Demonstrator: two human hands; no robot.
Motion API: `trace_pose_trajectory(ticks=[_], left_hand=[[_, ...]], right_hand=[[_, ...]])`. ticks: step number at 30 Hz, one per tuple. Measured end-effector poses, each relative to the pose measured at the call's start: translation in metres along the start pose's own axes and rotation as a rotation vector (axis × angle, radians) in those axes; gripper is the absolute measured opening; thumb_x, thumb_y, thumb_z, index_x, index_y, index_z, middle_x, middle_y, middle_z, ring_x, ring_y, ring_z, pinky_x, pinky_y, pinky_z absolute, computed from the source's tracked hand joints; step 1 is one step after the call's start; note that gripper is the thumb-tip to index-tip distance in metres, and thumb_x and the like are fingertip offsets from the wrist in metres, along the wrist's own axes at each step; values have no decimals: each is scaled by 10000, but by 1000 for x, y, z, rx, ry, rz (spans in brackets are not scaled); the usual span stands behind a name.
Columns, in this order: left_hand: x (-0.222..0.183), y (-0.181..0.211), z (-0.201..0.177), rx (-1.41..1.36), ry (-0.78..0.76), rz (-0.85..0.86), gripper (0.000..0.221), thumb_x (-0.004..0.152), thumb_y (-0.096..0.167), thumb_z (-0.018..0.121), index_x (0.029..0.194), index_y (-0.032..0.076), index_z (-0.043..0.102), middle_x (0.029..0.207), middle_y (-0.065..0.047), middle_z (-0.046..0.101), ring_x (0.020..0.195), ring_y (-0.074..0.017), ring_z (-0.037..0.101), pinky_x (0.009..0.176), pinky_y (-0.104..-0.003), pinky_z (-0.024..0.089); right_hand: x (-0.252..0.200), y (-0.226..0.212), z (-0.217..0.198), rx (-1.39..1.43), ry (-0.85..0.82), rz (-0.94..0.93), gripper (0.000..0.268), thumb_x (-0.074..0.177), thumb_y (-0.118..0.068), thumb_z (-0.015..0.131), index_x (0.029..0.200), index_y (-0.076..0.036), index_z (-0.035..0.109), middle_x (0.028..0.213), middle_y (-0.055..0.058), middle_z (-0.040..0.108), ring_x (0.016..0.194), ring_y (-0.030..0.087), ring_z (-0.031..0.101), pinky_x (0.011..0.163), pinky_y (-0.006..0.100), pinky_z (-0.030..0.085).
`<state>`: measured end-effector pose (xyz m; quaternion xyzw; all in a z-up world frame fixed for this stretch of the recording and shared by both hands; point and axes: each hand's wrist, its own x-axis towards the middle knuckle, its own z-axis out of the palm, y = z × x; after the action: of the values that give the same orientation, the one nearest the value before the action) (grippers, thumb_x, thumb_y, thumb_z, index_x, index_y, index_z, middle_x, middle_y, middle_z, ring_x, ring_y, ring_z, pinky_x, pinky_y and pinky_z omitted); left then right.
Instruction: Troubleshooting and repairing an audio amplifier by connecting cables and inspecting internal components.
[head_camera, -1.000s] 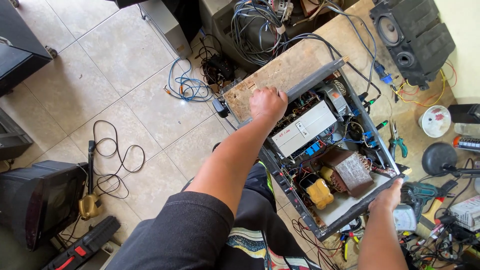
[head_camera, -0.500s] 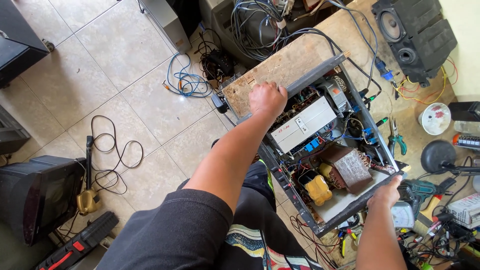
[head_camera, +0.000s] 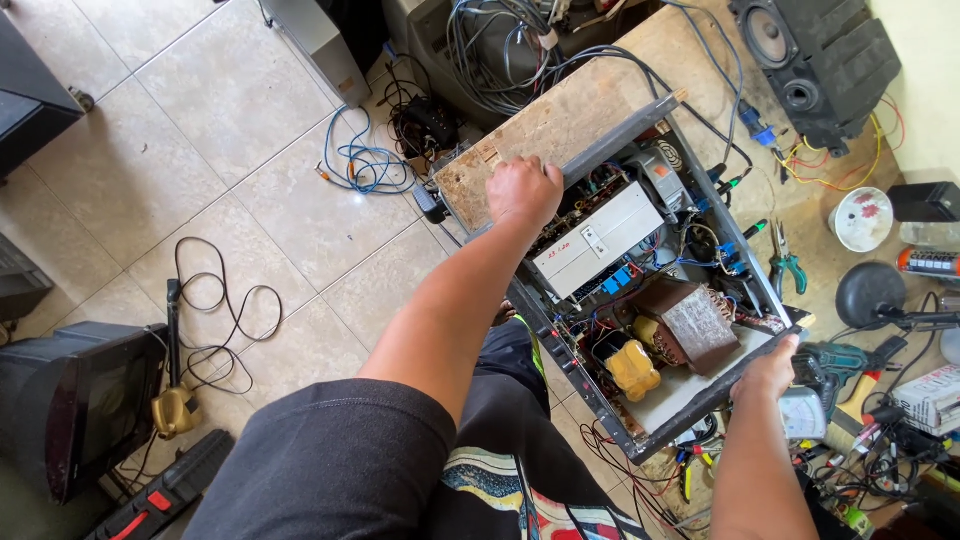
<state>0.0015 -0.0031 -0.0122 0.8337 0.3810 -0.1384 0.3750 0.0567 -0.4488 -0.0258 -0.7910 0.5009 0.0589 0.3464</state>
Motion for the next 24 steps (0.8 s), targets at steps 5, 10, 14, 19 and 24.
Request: trace_pose_trajectory(ticks=[5,10,14,19,24], left_hand=[[-7,5,-8,2,-43,-13,474,1027,381,319,1013,89,692,1106,-152,687,1049,-281,620,927,-456,506],[7,-2,23,109,44,-28,513,990,430,321,1044,111,719,1113,-129,701,1025,-290,671,848,-435,555],[18,-15,43,226,222,-20,527,945,469,343,970,144,757,990,-109,735,980,-353,716,874,-501,553],[16,-27,39,357,241,105,512,972,394,318,956,138,761,960,-90,745,899,-357,726,821,-468,554],[21,-30,38,331,282,116,495,967,414,366,941,115,760,930,-127,751,911,-388,730,820,-480,563]], right_hand=[[-12,-5,-2,31,1,9,749,972,-725,448,1474,-169,488,1400,68,588,1239,282,566,1027,417,469],[9,19,2,89,-7,-173,779,999,-740,499,1376,-63,589,1265,158,637,1167,324,584,967,451,479],[27,31,-1,-33,-22,-339,807,1086,-753,452,1599,-141,336,1590,237,406,1479,397,376,1248,501,303],[12,22,1,73,34,-288,804,984,-762,533,1253,-23,699,1300,238,662,1324,377,545,1127,467,408],[49,40,13,61,39,-308,762,974,-785,509,1176,-92,753,1219,205,710,1268,397,575,1080,478,440]])
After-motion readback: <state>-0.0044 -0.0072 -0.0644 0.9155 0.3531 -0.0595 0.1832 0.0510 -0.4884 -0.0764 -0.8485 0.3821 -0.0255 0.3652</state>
